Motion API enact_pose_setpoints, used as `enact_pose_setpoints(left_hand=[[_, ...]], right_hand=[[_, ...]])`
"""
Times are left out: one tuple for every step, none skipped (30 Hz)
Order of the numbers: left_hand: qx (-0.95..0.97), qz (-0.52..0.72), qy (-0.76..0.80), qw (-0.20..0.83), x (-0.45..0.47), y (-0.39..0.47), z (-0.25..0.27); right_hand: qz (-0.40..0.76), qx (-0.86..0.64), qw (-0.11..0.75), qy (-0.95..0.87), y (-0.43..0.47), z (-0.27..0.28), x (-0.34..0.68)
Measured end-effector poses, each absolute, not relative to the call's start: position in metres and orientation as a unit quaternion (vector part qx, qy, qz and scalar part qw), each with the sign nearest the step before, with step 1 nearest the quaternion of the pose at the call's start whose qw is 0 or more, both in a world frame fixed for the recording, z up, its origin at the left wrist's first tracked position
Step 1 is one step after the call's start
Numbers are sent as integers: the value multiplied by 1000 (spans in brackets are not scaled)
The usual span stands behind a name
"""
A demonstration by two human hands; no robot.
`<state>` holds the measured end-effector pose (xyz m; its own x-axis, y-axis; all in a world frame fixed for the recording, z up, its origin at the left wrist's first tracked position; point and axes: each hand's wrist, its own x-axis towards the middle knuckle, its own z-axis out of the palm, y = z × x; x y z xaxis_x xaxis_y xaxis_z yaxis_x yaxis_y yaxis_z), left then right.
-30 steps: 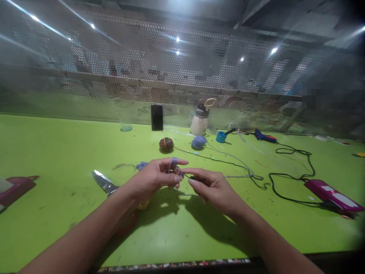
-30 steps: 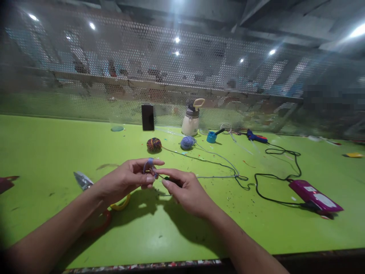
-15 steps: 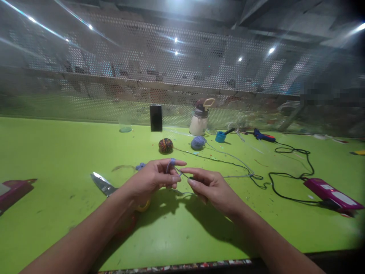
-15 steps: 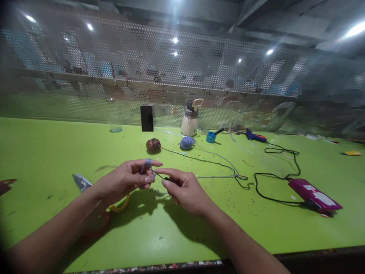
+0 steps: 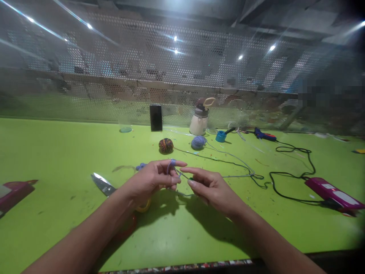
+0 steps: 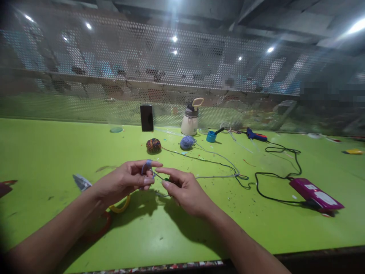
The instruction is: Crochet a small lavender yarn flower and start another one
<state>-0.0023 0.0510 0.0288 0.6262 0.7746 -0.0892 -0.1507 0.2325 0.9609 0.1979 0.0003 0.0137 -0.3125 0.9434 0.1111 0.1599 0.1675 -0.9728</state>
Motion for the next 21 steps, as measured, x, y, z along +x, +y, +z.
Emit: enact_pose_setpoints(left_hand=[[532, 318, 291, 729, -2, 51, 29], [532, 318, 289, 729, -2, 51, 29], [533, 318, 288, 729, -2, 50, 29], [534, 317, 288, 729, -2, 50, 29], [534, 317, 288, 729, -2, 50, 29], [535, 317, 288, 728, -2, 50, 29], [535, 319, 288, 728, -2, 50, 29], [535, 322, 289, 726, -2, 50, 29], [535, 323, 288, 725, -2, 50, 29], [536, 324, 287, 724, -2, 50, 29], [538, 323, 286, 724, -2, 50, 29], [539, 322, 286, 724, -2, 50, 29], [539, 320, 285, 725, -2, 50, 29], [538, 319, 285, 726, -2, 49, 29], [536, 319, 285, 728, -2, 49, 29], [533, 320, 286, 729, -2, 49, 29], [531, 320, 286, 730, -3, 48, 29], [530, 320, 286, 731, -3, 48, 30], [530, 322, 287, 730, -3, 48, 30], [530, 324, 288, 729, -3, 48, 30], [530, 326, 289, 728, -2, 48, 30]], right_hand=[[486, -426, 403, -648, 0, 14, 197], [483, -429, 403, -648, 0, 14, 197], [477, -432, 404, -650, -1, 15, 197], [470, -434, 404, -654, -1, 16, 197], [462, -436, 404, -659, -2, 16, 197], [455, -437, 404, -663, -2, 17, 197], [449, -437, 404, -666, -2, 17, 197], [446, -437, 404, -668, -2, 17, 197], [444, -437, 405, -669, -2, 17, 198], [442, -436, 405, -671, -2, 17, 198], [441, -435, 405, -673, -2, 16, 198], [440, -433, 403, -676, -1, 16, 198], [439, -431, 400, -680, -1, 15, 198], [437, -429, 395, -684, -1, 15, 198], [436, -429, 390, -689, -1, 14, 198], [436, -429, 385, -692, -1, 14, 198], [437, -430, 380, -693, -1, 14, 198], [438, -431, 378, -692, -1, 14, 198], [440, -432, 378, -690, -2, 15, 198], [443, -433, 378, -688, -2, 15, 198], [445, -434, 377, -687, -2, 16, 198]])
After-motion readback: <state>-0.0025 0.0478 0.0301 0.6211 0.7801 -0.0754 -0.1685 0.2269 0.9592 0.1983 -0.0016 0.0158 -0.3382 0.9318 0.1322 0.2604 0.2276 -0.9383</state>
